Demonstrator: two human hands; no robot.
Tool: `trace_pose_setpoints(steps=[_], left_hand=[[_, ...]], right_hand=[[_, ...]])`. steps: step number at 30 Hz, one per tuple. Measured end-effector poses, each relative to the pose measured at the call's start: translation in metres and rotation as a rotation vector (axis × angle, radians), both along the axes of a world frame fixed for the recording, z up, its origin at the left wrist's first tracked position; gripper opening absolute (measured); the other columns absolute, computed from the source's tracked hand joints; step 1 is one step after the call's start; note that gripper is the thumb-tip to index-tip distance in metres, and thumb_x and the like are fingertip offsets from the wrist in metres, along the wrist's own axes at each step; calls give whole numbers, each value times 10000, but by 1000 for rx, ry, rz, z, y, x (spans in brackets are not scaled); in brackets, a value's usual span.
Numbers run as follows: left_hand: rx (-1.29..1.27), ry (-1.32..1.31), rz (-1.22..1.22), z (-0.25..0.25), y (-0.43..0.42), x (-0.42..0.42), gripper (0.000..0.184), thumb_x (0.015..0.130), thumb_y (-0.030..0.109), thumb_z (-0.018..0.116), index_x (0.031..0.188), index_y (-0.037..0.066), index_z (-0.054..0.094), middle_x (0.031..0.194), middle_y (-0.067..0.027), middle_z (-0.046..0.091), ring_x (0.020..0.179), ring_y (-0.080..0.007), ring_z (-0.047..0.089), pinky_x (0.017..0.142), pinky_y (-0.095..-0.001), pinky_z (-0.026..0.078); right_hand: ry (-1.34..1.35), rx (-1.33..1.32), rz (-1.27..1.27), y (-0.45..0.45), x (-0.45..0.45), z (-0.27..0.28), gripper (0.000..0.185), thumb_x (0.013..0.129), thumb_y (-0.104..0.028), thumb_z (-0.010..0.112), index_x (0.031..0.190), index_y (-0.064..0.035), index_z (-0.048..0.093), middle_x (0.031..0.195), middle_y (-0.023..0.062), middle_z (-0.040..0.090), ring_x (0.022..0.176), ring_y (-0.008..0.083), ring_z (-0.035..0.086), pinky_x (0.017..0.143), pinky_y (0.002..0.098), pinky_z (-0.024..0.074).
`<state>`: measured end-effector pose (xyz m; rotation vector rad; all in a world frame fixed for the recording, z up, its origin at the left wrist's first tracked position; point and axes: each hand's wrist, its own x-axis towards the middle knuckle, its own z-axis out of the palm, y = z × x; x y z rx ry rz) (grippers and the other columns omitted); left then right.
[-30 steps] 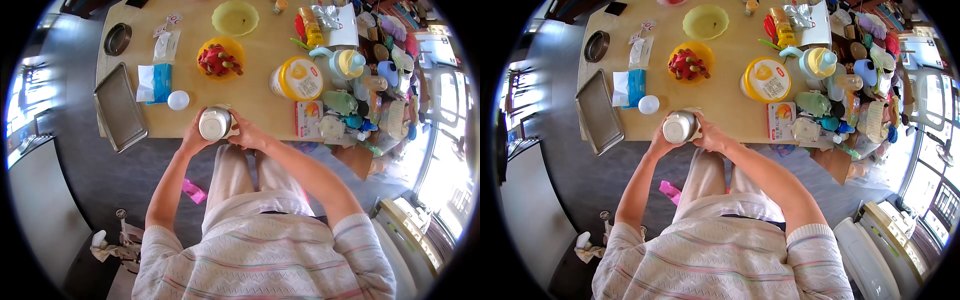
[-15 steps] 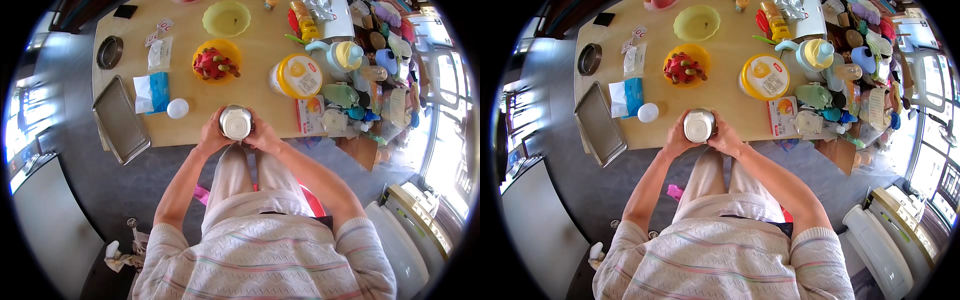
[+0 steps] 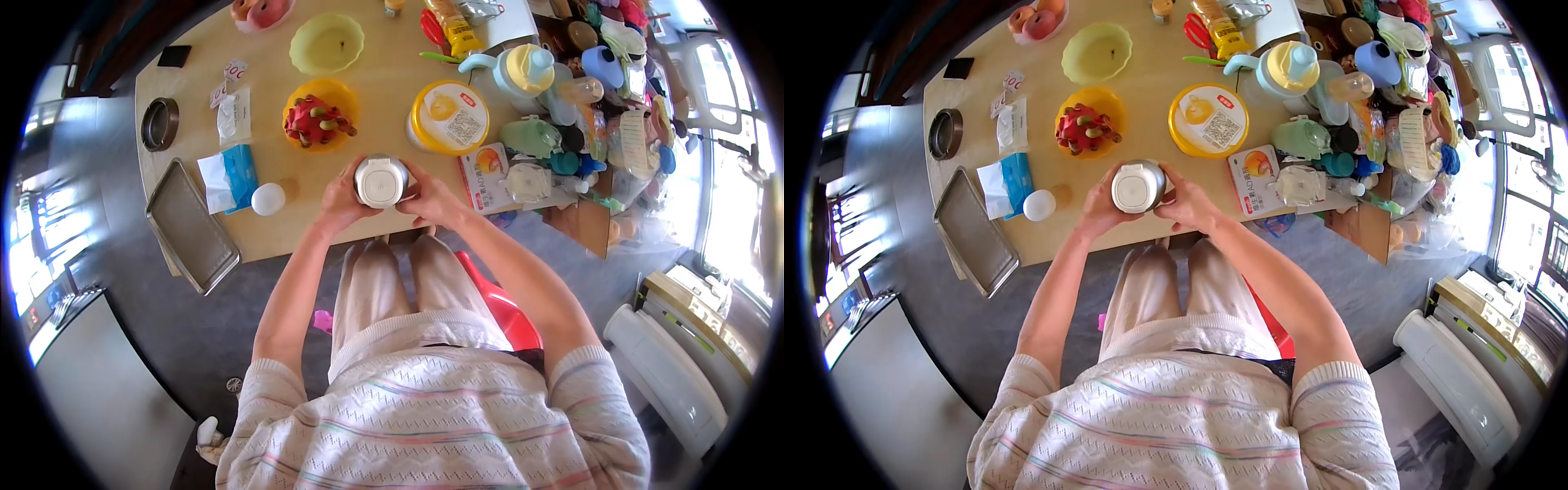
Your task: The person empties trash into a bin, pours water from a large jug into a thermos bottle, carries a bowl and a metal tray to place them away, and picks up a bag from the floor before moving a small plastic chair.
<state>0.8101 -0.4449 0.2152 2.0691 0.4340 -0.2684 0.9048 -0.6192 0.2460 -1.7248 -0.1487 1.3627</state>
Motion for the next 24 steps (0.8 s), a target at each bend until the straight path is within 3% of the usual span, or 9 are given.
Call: trace_pose_setpoints(steps=[4,6,9,11,13,15,17,19,24], left_hand=[[7,-43,68,2,-10,-4,829,532,169,789,1247,41,391,1132,-116,553,1039,-236,546,868,-334,444],[-27,-95,133,0,-14,-11,777,565,199,764,1237,51,402,1134,-143,537,987,-248,569,807,-347,472],[-217,340,236,-22,-24,-50,760,634,160,743,1271,2,359,1119,-155,555,921,-189,601,815,-296,466],[-260,398,84,-34,-63,-72,728,680,156,711,1277,-33,341,1061,-181,578,757,-199,628,724,-280,489],[-280,159,21,-2,-109,-56,772,687,158,702,1300,-46,279,1050,-184,582,737,-218,622,702,-297,493],[-297,25,93,-4,-134,-19,847,694,160,685,1338,-32,169,1153,-213,516,854,-255,606,770,-337,480],[-7,-70,216,-13,-143,25,911,687,130,670,1360,2,69,1221,-199,464,944,-263,574,797,-357,473],[-422,-290,521,12,-134,73,869,649,137,689,1317,-37,162,1212,-227,412,1120,-328,442,954,-370,377],[-478,-55,687,-13,-122,105,910,617,79,674,1341,19,126,1227,-176,405,1112,-281,445,935,-339,385]], right_hand=[[219,-50,-46,-48,39,-8,467,806,-139,490,1252,-53,382,963,115,604,804,197,619,529,300,519],[136,-176,-285,-82,71,-12,395,831,-202,514,1187,-40,463,913,109,601,702,200,631,504,325,523],[-44,-181,-439,-89,111,10,501,848,-389,503,1203,-41,438,1022,129,560,775,222,626,501,345,520],[-181,-139,-386,-72,128,22,618,828,-482,508,1265,-63,381,1159,133,488,868,241,603,534,363,525],[-249,-128,-281,-47,142,21,704,805,-536,517,1313,-93,314,1287,113,389,947,238,567,572,368,528],[-301,-184,-156,-33,146,14,753,784,-566,524,1332,-103,296,1291,108,397,983,252,551,593,388,531],[-412,-240,7,-29,159,-20,756,756,-581,545,1308,-110,335,1227,96,465,989,255,555,614,430,533],[-362,-269,-37,-23,151,-6,710,764,-566,545,1278,-111,367,1172,91,503,968,255,565,620,435,535],[-349,-253,-103,-26,138,3,671,750,-521,581,1202,-44,443,1047,175,558,870,291,607,498,399,548]])
